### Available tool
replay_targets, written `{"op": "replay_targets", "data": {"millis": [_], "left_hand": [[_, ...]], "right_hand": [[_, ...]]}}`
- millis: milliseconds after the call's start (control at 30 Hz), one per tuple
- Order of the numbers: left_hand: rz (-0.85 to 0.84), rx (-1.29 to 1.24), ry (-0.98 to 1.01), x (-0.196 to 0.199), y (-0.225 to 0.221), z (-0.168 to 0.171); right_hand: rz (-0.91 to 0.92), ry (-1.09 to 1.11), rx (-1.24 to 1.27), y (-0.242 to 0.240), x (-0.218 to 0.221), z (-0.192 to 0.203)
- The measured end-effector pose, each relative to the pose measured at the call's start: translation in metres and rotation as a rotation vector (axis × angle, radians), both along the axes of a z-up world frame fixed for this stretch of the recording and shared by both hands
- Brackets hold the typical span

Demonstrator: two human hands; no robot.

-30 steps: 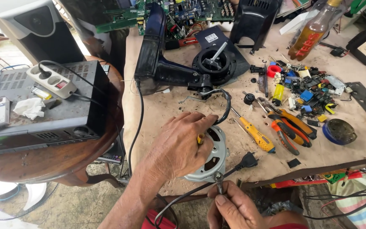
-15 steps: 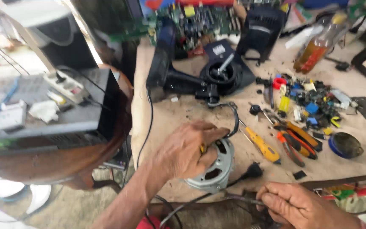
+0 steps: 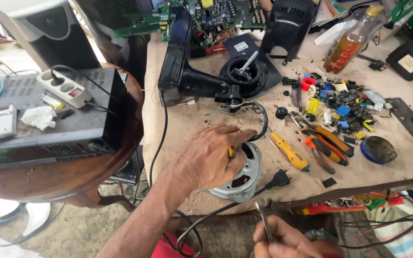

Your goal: Inspecting and testing an electric motor by manipulating wires and using a small tool on a workbench.

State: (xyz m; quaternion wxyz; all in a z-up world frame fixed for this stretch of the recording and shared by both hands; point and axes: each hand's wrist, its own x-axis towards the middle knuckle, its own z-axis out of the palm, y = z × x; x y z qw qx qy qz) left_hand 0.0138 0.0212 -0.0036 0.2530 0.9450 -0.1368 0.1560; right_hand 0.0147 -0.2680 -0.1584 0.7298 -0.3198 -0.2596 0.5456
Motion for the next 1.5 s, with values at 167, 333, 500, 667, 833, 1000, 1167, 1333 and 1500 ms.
{"op": "replay_targets", "data": {"millis": [167,333,500,667,833,1000,1167,1333,1500], "left_hand": [[0.011,-0.006,0.007,0.000,0.001,0.002],[0.007,0.007,0.023,0.001,0.000,-0.001],[0.001,-0.008,-0.013,-0.001,0.000,0.002],[-0.028,-0.010,-0.011,0.001,0.002,0.001],[-0.044,-0.012,0.005,0.006,0.006,0.005],[-0.080,-0.053,-0.015,0.007,0.010,0.007],[-0.050,-0.117,-0.017,-0.002,0.004,0.001],[0.030,-0.282,0.025,-0.025,0.005,0.000],[-0.010,-0.360,0.023,-0.034,0.005,-0.003]], "right_hand": [[-0.371,-0.298,-0.205,0.022,-0.011,-0.015],[-0.557,-0.323,-0.311,0.024,-0.026,-0.026],[-0.433,-0.288,-0.341,0.035,-0.028,-0.019],[-0.467,-0.241,-0.341,0.042,-0.031,-0.008],[-0.226,-0.517,-0.389,0.026,0.023,0.052],[-0.098,-0.356,-0.515,0.025,0.077,0.095],[-0.158,-0.536,-0.689,0.004,0.026,0.109],[-0.662,-1.025,-0.986,0.003,0.039,0.090],[-1.090,-1.892,-0.951,0.001,0.086,0.064]]}}
